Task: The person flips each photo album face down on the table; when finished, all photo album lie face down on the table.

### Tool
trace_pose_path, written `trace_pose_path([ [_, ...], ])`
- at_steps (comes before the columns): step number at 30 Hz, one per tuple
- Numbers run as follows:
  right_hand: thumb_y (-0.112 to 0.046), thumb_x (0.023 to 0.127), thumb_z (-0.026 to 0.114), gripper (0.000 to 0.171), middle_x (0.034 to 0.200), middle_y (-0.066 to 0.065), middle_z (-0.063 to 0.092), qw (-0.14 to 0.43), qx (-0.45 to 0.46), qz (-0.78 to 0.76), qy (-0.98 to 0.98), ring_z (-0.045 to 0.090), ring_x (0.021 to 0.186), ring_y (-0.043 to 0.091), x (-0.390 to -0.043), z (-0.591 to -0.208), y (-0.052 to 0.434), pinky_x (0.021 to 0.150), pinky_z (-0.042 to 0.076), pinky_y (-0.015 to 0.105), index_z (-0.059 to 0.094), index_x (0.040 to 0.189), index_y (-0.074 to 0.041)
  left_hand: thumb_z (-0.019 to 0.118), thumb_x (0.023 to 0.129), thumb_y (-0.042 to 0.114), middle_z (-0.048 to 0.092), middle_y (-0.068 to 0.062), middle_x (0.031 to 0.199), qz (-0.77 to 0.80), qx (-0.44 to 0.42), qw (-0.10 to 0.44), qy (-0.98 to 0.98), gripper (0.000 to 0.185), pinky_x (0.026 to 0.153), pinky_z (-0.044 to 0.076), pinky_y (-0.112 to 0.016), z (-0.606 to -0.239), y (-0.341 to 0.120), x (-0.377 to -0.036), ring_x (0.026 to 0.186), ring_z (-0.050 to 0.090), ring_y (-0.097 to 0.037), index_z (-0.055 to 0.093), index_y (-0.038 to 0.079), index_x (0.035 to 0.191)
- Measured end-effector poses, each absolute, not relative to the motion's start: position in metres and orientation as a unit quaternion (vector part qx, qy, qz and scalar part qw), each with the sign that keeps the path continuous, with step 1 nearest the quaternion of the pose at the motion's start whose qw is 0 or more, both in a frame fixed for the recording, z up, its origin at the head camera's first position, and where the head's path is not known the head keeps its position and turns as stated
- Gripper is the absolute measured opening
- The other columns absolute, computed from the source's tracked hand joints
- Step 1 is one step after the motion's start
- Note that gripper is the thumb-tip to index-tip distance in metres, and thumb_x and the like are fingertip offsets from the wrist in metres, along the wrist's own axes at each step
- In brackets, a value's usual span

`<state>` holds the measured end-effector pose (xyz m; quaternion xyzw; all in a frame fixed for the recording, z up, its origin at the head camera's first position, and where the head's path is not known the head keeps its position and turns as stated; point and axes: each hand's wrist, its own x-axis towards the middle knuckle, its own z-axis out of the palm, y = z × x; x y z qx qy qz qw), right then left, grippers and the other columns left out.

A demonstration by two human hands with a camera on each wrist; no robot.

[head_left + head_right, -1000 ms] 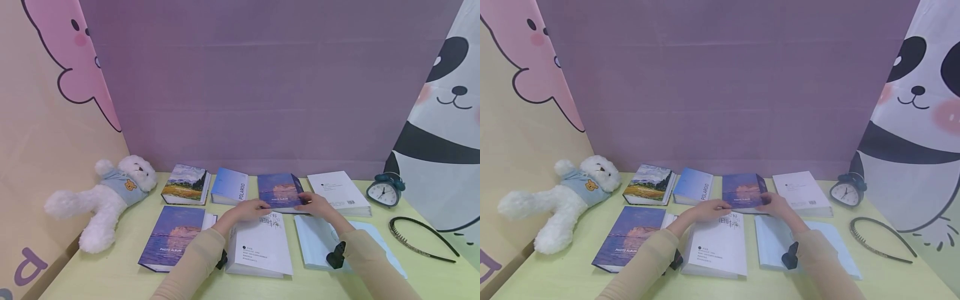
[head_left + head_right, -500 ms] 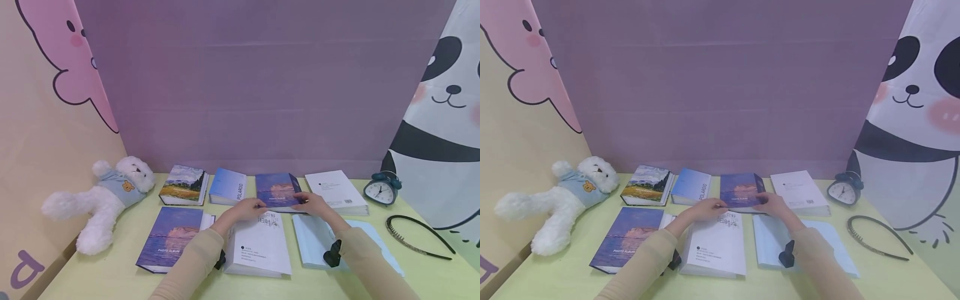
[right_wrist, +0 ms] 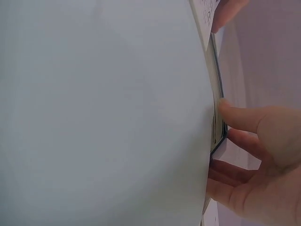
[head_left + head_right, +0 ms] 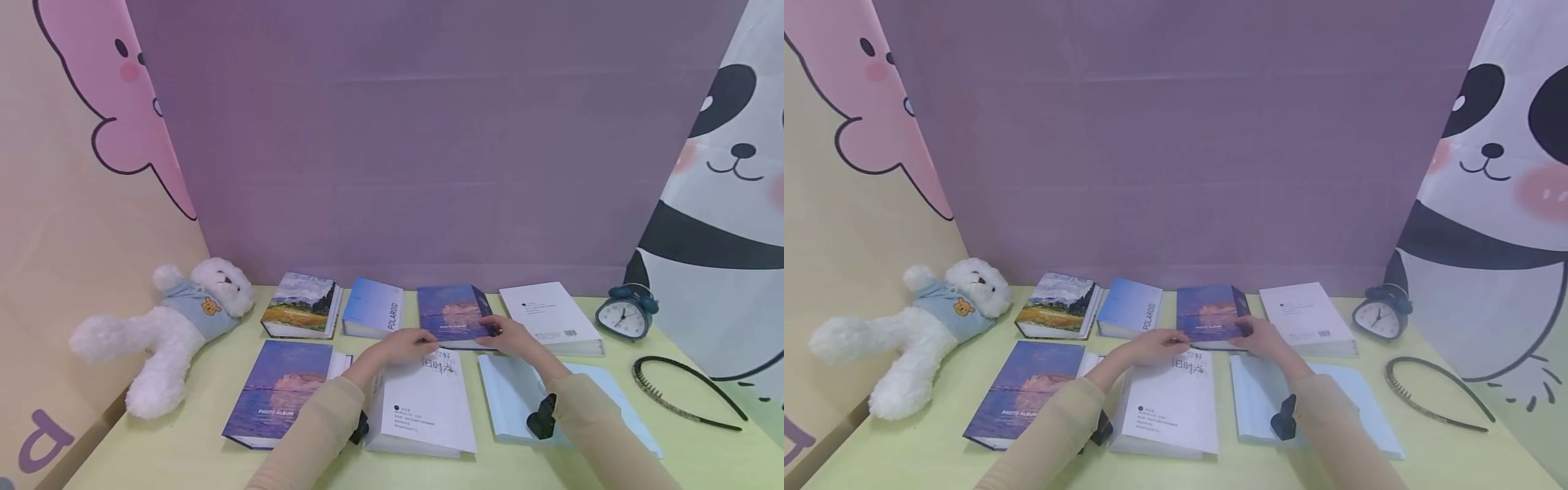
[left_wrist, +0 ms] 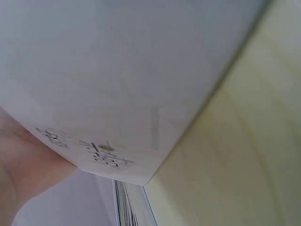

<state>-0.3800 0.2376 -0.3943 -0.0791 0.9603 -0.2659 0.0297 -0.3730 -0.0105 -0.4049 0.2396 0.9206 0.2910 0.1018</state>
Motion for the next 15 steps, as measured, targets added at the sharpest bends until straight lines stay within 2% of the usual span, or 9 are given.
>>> trace_pose_path([
  [8,-0.025,0.09,0.062,0.054,0.136,0.033,0.042,0.037,-0.085,-0.269,0.959,0.041,0.124,0.047,-0.3784,-0.3905,0.2362,0.101,0.038,0.058,0.046,0.133,0.004,0.044,0.1,0.036,0.057,-0.002,0.131,0.33,0.23,0.089,0.911,0.038,0.103,0.042,-0.037,-0.4064,-0.0112,-0.3746,0.124,0.051,-0.02,0.056,0.016,0.13],
  [15,-0.022,0.092,0.057,0.042,0.123,0.03,0.055,-0.01,-0.085,-0.285,0.955,0.052,0.112,0.044,-0.3817,-0.3853,0.2328,0.089,0.048,0.05,0.056,0.122,0.008,0.042,0.1,0.038,0.059,-0.001,0.127,0.375,0.228,0.065,0.896,0.04,0.101,0.044,-0.034,-0.4032,-0.0135,-0.3786,0.12,0.054,-0.018,0.056,0.016,0.13],
])
